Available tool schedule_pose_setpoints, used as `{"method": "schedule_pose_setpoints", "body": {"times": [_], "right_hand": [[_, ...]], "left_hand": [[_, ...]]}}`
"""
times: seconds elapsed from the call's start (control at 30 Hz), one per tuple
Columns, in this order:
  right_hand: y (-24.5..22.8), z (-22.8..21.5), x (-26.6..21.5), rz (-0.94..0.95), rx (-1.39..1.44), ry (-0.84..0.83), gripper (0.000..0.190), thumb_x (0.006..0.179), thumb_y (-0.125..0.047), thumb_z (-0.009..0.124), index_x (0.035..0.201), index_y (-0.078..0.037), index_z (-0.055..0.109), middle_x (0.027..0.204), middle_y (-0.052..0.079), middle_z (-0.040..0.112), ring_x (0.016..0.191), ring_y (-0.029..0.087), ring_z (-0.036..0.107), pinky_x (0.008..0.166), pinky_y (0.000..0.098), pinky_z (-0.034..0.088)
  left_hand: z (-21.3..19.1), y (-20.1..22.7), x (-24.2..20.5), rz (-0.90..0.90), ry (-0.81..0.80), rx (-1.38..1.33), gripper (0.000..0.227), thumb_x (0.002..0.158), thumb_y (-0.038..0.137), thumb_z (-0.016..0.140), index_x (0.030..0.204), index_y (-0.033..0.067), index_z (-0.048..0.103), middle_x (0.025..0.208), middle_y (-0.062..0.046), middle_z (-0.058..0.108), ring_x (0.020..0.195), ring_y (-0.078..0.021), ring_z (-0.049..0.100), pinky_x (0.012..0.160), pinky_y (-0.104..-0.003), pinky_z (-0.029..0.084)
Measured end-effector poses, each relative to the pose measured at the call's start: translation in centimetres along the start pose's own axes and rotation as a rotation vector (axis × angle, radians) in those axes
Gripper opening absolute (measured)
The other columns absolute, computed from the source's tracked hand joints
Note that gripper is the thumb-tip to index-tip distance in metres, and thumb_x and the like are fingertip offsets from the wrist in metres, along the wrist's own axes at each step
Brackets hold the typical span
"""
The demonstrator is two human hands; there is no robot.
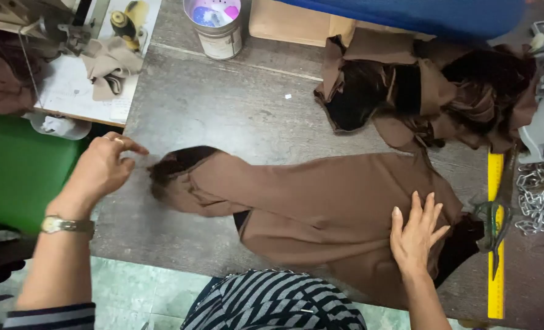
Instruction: The person lays a brown fabric flat on a work table, smooths it, and uses a yellow ruler to measure and mark lines with chalk. The person repositions the fabric and ruler multiple times to measure different sections.
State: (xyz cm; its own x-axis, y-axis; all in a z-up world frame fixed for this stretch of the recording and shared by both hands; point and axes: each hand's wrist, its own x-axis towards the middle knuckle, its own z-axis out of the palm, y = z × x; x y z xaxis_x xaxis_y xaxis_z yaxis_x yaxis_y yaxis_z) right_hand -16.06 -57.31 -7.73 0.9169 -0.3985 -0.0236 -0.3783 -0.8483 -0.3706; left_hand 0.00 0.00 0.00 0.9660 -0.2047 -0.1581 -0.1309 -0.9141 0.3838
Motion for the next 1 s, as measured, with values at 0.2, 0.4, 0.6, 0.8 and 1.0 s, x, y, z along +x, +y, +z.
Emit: {"method": "schedule_pose_setpoints", "body": {"times": [0.2, 0.4, 0.6, 0.8, 1.0], "right_hand": [[0.1, 0.1, 0.0, -0.016, -0.015, 0.012, 0.059, 0.097, -0.037, 0.038, 0.146, -0.004, 0.036, 0.157, 0.022, 0.02, 0.144, 0.043, 0.012, 0.104, 0.0732, 0.006], [4.3, 2.6, 3.6, -0.237, -0.224, 0.284, 0.047, 0.096, -0.039, 0.059, 0.133, -0.009, 0.058, 0.138, 0.019, 0.048, 0.127, 0.038, 0.048, 0.099, 0.055, 0.038], [-2.3, 1.4, 1.5, -0.1, -0.165, -0.079, 0.065, 0.095, -0.043, 0.048, 0.151, -0.016, 0.027, 0.16, 0.015, 0.012, 0.145, 0.042, 0.01, 0.101, 0.0794, 0.01], [-2.8, 0.1, -3.8, 0.102, -0.099, -0.248, 0.071, 0.092, -0.052, 0.037, 0.153, -0.023, 0.015, 0.162, 0.004, -0.001, 0.146, 0.041, -0.01, 0.1, 0.0772, 0.0], [-0.2, -2.6, -1.7, -0.212, 0.05, 0.234, 0.032, 0.096, -0.025, 0.054, 0.117, -0.001, 0.06, 0.114, 0.017, 0.061, 0.108, 0.034, 0.056, 0.095, 0.0437, 0.043]], "left_hand": [[4.6, 3.3, -0.4, 0.02, 0.042, -0.088, 0.042, 0.087, 0.034, 0.065, 0.12, 0.0085, 0.063, 0.11, -0.019, 0.057, 0.103, -0.0363, 0.056, 0.092, -0.043, 0.045], [8.0, 6.3, 0.3, -0.065, -0.059, 0.128, 0.084, 0.077, 0.056, 0.069, 0.147, 0.021, 0.037, 0.137, -0.014, 0.039, 0.124, -0.0391, 0.046, 0.096, -0.06, 0.046], [9.2, 6.7, -1.3, 0.143, -0.114, 0.141, 0.112, 0.066, 0.065, 0.068, 0.155, 0.0217, 0.014, 0.156, -0.019, 0.016, 0.143, -0.0428, 0.015, 0.108, -0.072, 0.011], [9.4, 1.8, -4.0, 0.2, -0.2, 0.068, 0.133, 0.048, 0.05, 0.089, 0.153, 0.0265, 0.011, 0.161, -0.009, 0.006, 0.148, -0.0333, 0.001, 0.11, -0.063, 0.007], [7.5, 2.3, -4.5, 0.249, 0.148, 0.062, 0.05, 0.079, 0.019, 0.07, 0.128, 0.0117, 0.061, 0.128, -0.012, 0.059, 0.109, -0.031, 0.061, 0.092, -0.041, 0.051]]}}
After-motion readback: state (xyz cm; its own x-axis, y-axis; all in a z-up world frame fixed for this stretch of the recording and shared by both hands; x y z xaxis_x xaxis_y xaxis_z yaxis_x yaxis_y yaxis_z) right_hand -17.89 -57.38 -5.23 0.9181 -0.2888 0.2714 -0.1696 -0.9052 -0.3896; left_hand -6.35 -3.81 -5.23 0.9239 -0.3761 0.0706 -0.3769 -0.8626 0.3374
